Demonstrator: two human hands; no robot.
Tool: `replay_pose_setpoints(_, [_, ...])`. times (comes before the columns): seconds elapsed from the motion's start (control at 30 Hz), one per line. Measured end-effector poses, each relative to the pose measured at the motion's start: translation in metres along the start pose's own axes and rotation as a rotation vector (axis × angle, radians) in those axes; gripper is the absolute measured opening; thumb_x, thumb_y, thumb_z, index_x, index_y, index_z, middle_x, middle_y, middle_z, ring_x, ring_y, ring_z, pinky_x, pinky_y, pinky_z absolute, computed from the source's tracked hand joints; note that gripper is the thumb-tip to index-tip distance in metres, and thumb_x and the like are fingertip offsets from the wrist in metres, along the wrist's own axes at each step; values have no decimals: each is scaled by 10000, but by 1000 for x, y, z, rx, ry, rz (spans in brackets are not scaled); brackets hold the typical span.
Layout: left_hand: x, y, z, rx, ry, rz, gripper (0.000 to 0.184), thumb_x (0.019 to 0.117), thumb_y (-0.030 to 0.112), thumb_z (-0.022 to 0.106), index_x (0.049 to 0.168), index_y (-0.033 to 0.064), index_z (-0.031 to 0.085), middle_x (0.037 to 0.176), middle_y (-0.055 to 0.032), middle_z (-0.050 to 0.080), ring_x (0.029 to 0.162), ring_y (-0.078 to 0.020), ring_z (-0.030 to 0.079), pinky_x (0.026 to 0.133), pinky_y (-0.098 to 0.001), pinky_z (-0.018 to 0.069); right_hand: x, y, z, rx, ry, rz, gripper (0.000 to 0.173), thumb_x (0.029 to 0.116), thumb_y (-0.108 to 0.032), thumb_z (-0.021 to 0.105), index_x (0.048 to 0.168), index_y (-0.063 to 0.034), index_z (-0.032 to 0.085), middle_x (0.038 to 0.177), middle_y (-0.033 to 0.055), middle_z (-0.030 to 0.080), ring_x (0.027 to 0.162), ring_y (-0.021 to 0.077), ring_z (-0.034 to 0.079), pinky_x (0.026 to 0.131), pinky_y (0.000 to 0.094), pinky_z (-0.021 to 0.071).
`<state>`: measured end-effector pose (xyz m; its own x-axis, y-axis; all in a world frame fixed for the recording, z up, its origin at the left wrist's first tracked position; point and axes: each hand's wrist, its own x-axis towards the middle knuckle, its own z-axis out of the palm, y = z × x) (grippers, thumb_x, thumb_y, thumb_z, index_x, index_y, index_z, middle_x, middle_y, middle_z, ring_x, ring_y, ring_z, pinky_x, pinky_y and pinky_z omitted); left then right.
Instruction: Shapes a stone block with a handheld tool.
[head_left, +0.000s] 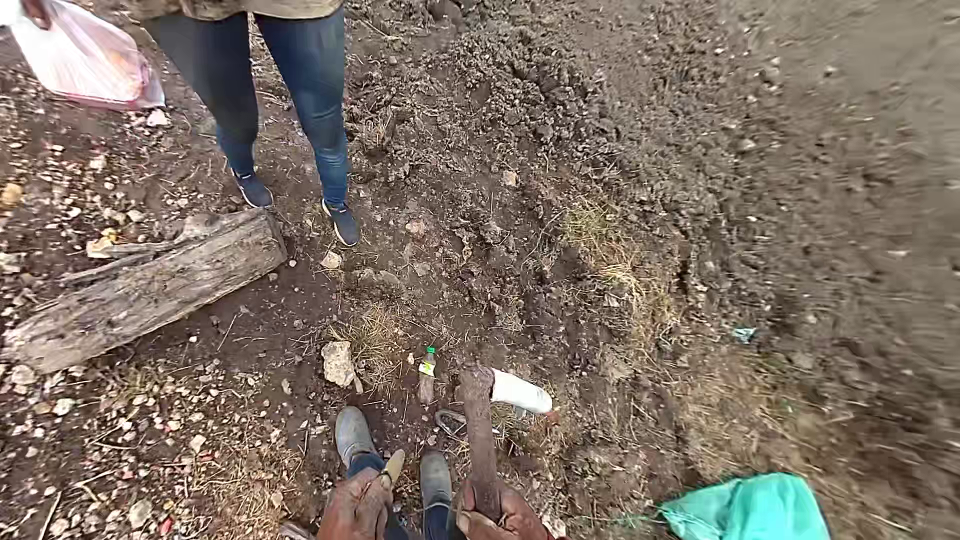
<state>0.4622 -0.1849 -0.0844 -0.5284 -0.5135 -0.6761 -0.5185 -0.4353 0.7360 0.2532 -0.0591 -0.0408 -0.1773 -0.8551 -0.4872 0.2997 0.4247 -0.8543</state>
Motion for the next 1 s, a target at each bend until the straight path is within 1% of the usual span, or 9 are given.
replay_pose_setpoints(0.07, [28,-23,-16,-34,-62,48,337,1026,313,497,917,54,684,603,26,572,510,-95,536,552,-323,506,45,27,6,-76,158,-144,203,857,-180,776,959,-93,624,746,-67,641,569,9,560,510,222,494])
replay_pose_setpoints(0.13, [54,-40,-27,-100,-117,92,327,1017,334,519,886,79,678,578,54,545,482,-65,503,509,-282,473,92,55,5,-98,138,-267,250,856,-226,814,957,-72,645,852,-17,714,728,64,670,676,280,588])
replay_pose_setpoints(0.27, [121,-85,-31,-161,-178,184,326,1019,377,540,851,125,662,574,87,522,469,-25,476,468,-230,439,172,112,-1,-239,-94,-255,472,839,-271,842,1179,13,680,1078,54,741,835,43,664,799,285,584])
replay_pose_setpoints(0.43, [201,-154,-29,-181,-192,204,291,1011,366,544,943,137,709,621,84,548,495,-31,491,487,-233,459,233,181,-13,-387,-254,-137,458,855,-293,837,1165,3,675,1002,40,746,832,32,665,804,266,573])
replay_pose_setpoints(0.6, [260,-216,-34,-287,-191,140,293,996,399,568,894,143,668,602,91,543,463,-17,468,450,-197,419,288,240,-27,-563,-188,-62,385,853,-289,830,1071,-12,676,851,20,687,776,52,636,770,283,554])
replay_pose_setpoints(0.67, [279,-235,-39,-186,-147,81,306,898,406,708,1003,121,668,701,41,624,556,-70,577,537,-258,513,311,264,-31,-599,-141,-8,350,846,-266,831,1056,-33,677,836,18,674,766,71,634,761,304,556])
replay_pose_setpoints(0.7, [290,-238,-45,-102,-111,42,353,866,345,748,1106,96,678,823,6,690,684,-108,666,669,-313,591,326,273,-31,-608,-117,5,341,843,-244,835,1054,-29,673,837,26,670,767,87,634,762,316,554])
replay_pose_setpoints(0.77, [315,-249,-60,8,-2,29,375,867,286,748,1173,80,679,936,-19,738,829,-130,720,817,-364,608,359,286,-25,-643,-71,24,346,852,-206,830,1093,-12,673,869,67,675,799,143,642,797,366,556])
replay_pose_setpoints(1.0, [382,-310,-87,286,246,59,322,1019,334,540,1115,64,687,894,-80,712,844,-217,695,836,-462,557,448,340,-13,-836,-74,11,334,908,-227,786,1145,-20,673,992,178,699,938,308,675,896,530,539])
